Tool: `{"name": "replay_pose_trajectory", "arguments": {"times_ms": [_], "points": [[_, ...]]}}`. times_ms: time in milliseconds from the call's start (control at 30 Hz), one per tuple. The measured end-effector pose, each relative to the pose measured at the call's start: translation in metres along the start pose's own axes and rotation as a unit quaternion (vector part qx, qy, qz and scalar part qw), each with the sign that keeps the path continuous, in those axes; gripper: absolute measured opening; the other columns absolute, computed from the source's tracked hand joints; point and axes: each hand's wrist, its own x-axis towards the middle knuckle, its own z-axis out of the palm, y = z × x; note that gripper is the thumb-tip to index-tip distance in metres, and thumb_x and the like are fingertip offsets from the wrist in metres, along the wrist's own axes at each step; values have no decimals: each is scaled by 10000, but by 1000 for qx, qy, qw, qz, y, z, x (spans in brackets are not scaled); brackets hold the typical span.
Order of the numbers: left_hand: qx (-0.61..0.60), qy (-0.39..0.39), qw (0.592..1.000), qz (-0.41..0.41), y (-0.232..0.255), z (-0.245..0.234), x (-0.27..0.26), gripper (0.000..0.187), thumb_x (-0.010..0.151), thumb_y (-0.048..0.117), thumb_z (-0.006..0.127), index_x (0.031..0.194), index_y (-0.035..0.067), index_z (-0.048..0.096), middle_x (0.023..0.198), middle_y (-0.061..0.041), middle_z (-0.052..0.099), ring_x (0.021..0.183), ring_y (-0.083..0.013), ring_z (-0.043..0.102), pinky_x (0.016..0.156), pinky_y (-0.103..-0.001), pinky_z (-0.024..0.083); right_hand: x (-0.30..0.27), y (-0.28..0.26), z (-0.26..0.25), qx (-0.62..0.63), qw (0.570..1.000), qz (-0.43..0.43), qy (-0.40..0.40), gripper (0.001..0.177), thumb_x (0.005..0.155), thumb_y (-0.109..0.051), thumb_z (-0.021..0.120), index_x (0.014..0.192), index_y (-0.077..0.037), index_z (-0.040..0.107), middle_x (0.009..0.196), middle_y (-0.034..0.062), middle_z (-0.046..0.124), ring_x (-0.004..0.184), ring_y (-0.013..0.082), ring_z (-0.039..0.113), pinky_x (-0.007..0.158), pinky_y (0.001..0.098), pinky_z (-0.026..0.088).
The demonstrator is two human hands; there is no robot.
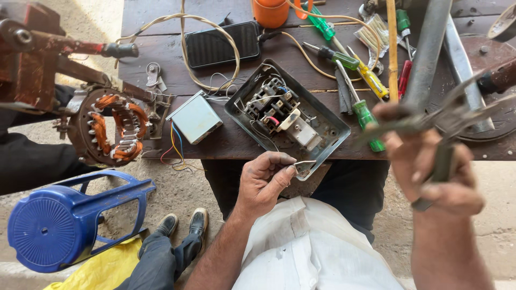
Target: The person repairs an electrical component by stripping wire ends with pliers and connecting them to terminals inside a metal box using a screwdriver. They repeatedly adjust and tighten connections while handling multiple wires.
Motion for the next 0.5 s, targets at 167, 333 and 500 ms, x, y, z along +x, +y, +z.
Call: {"name": "replay_pose_trajectory", "arguments": {"times_ms": [167,333,500], "points": [[85,7,996,29,5,10,4,126,1011,92,710,1103,6,713,923,-40,728,773,-45,655,626,-189,524,-58,30,21,-34,984,174,21,151,793,-237,767,922,-185,709,1468,249,564,1434,395,478,1234,627,309],[175,23,983,51,17,24,10,119,1003,93,715,1096,22,735,876,-28,710,715,-46,626,581,-202,491,-90,52,33,42,936,342,75,778,734,-198,743,1451,34,553,1474,255,579,1410,377,517,1217,554,313],[275,15,957,91,28,36,15,152,985,74,724,1130,30,737,805,-26,678,664,-81,605,566,-235,477,-101,60,31,103,911,387,98,839,761,-192,738,1494,103,457,1433,225,599,1364,350,546,1180,488,389]]}}
